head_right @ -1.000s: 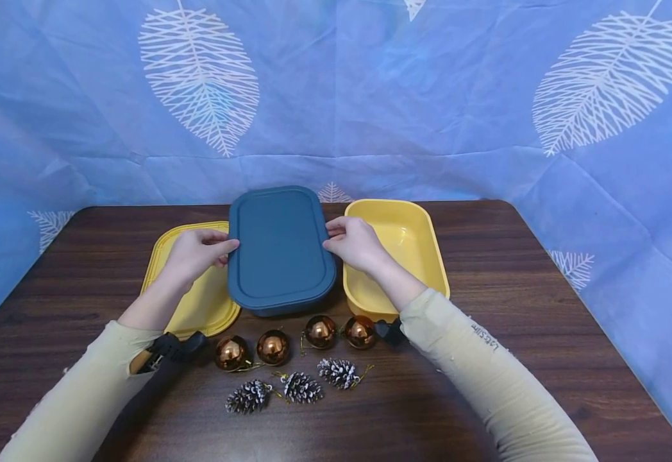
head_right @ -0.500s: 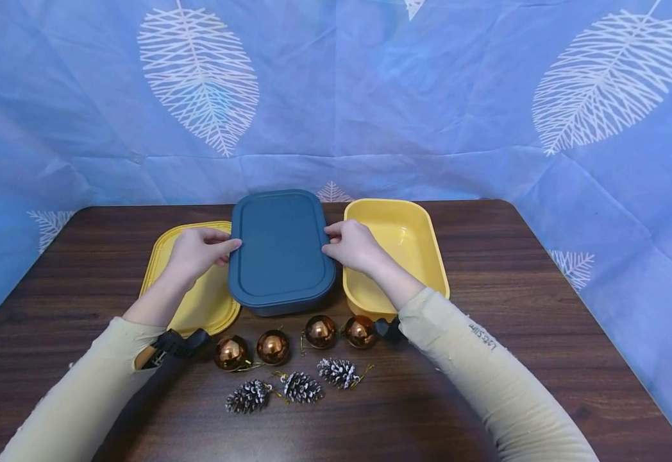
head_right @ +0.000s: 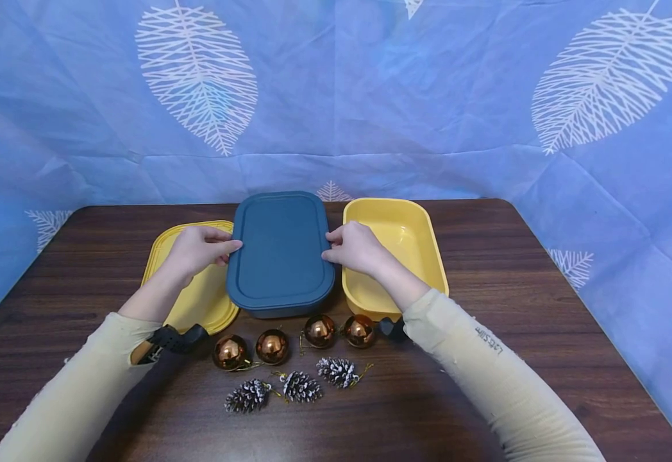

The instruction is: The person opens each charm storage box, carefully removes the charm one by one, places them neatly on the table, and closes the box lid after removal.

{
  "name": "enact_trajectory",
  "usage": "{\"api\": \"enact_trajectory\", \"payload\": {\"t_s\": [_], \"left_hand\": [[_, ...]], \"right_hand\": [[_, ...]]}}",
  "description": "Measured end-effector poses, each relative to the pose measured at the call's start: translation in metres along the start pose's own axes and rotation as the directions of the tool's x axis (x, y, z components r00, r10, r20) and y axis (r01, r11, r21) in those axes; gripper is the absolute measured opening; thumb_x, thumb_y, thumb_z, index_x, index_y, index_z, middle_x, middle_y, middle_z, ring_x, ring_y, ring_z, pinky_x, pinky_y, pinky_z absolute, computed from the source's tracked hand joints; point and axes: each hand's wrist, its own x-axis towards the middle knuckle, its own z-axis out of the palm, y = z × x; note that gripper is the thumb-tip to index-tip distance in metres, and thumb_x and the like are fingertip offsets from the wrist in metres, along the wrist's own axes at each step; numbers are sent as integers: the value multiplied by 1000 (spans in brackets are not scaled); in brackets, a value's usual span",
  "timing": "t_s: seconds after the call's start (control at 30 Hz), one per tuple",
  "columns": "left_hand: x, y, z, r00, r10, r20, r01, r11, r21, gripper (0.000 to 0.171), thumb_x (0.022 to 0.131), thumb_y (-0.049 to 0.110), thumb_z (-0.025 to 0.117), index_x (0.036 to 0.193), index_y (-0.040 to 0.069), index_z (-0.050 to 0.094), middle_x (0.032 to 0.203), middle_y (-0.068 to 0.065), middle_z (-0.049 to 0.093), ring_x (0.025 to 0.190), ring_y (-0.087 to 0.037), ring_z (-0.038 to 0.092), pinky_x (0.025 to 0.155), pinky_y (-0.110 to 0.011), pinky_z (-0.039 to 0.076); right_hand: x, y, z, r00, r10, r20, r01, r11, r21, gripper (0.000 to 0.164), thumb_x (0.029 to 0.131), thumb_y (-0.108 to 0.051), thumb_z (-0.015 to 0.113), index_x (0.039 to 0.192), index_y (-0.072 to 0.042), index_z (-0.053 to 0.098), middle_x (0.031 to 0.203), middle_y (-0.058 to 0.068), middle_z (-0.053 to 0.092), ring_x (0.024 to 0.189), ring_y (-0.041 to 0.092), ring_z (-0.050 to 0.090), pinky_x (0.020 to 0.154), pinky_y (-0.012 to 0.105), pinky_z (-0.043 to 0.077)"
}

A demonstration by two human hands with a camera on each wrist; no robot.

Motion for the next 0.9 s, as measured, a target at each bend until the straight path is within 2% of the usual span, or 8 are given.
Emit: {"api": "enact_trajectory", "payload": {"t_s": [0.17,0.4,0.6,0.77,0.9], "left_hand": [[1,1,-1,1000,0,3,0,1000,3,43,92,23,66,124,-4,61,103,-19,66,75,-22,63,77,-40,53],[-2,-2,-5,1000,-2,16,2,999,-36,43,92,26,66,121,-5,60,105,-20,65,81,-27,65,83,-42,52],[-16,-7,-26,997,77,1,-77,997,-2,40,93,24,64,121,-4,60,101,-20,64,89,-39,64,81,-47,51],[-32,-21,-51,993,120,-19,-117,987,105,40,93,26,63,122,-2,60,102,-18,65,89,-36,64,79,-47,50],[-43,-43,-69,992,115,-51,-105,980,167,43,94,29,62,124,-3,59,104,-18,64,89,-35,63,76,-45,51]], "right_hand": [[-2,0,-1,1000,-5,4,5,1000,17,50,90,-17,67,135,-1,53,132,14,56,116,25,57,88,38,49],[-13,7,-9,999,-47,0,46,984,170,55,91,-21,66,139,-2,49,134,16,53,121,28,50,94,44,45],[-44,22,-24,992,-121,-37,126,970,210,56,90,-24,68,139,-6,49,140,13,47,124,31,47,96,45,44],[-79,44,-38,988,-136,-68,145,979,146,66,88,-35,70,142,-7,44,145,12,40,127,36,43,101,48,39],[-101,64,-46,987,-118,-109,123,991,43,75,85,-40,72,144,-8,41,147,13,38,126,38,43,100,52,38]]}}
